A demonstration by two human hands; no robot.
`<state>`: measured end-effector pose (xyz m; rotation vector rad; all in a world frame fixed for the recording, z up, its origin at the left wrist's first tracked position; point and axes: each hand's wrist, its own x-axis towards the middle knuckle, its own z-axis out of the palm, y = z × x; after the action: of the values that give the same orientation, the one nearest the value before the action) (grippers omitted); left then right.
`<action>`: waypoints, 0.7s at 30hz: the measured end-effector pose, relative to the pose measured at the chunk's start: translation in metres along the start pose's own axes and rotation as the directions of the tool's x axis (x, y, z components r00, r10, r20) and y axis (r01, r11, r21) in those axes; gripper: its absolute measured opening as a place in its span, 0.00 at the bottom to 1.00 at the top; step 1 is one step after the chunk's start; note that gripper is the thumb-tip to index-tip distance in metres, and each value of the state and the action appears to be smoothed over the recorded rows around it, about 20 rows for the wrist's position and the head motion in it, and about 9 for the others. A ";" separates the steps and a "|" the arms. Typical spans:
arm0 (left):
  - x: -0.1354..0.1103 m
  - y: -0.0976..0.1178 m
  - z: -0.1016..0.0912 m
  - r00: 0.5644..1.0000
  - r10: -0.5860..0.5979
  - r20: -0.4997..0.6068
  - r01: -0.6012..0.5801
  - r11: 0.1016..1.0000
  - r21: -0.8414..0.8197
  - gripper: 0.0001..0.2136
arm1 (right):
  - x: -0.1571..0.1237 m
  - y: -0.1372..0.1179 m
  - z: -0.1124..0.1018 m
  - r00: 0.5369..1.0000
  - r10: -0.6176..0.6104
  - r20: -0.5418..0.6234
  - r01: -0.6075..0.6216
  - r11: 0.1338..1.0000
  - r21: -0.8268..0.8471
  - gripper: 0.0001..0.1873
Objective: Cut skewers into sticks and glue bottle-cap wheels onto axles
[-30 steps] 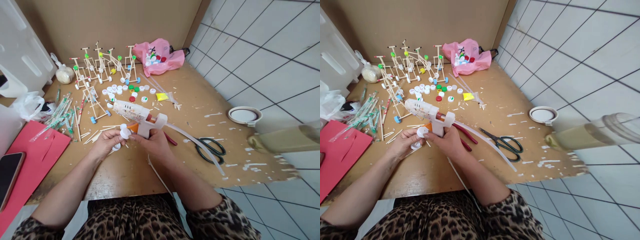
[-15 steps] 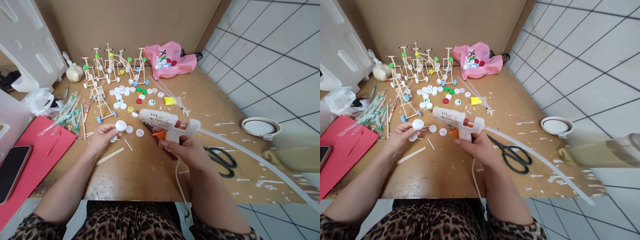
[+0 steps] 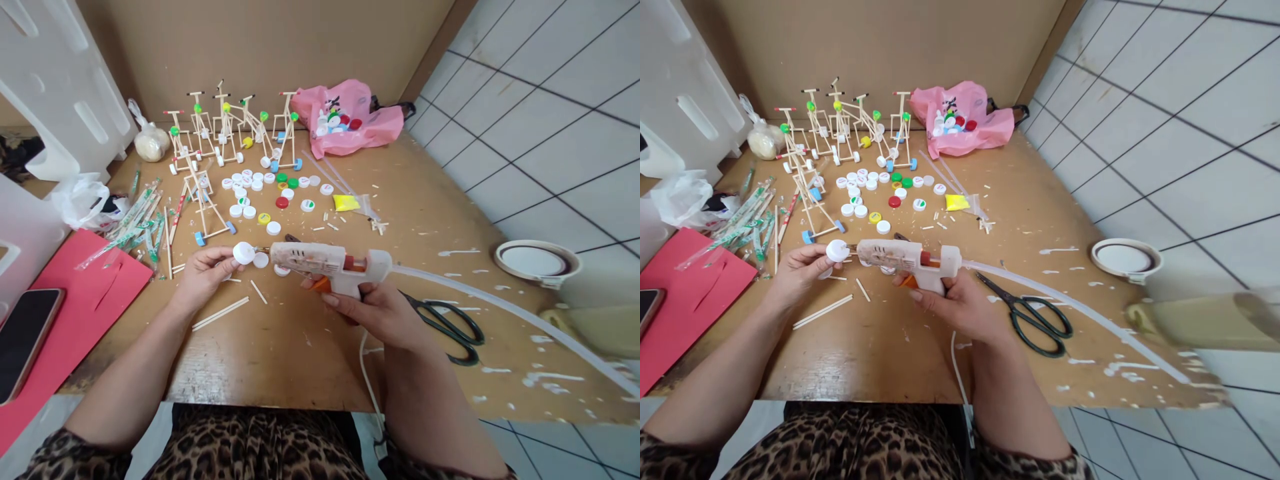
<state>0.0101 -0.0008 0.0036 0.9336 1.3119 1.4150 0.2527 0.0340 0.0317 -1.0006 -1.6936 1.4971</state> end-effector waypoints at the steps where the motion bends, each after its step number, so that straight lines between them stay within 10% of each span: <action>1: 0.000 0.000 0.000 1.000 0.004 -0.002 -0.004 1.000 0.006 0.14 | 0.000 0.001 -0.001 0.999 0.014 0.040 -0.014 1.000 -0.002 0.09; 21: 0.000 -0.003 0.000 1.000 0.002 0.024 -0.002 1.000 0.027 0.12 | 0.000 0.005 -0.004 0.993 -0.012 0.122 0.021 0.997 -0.078 0.09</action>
<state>0.0105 -0.0006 0.0010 0.9675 1.3157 1.3863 0.2569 0.0368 0.0275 -0.9507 -1.8544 1.5176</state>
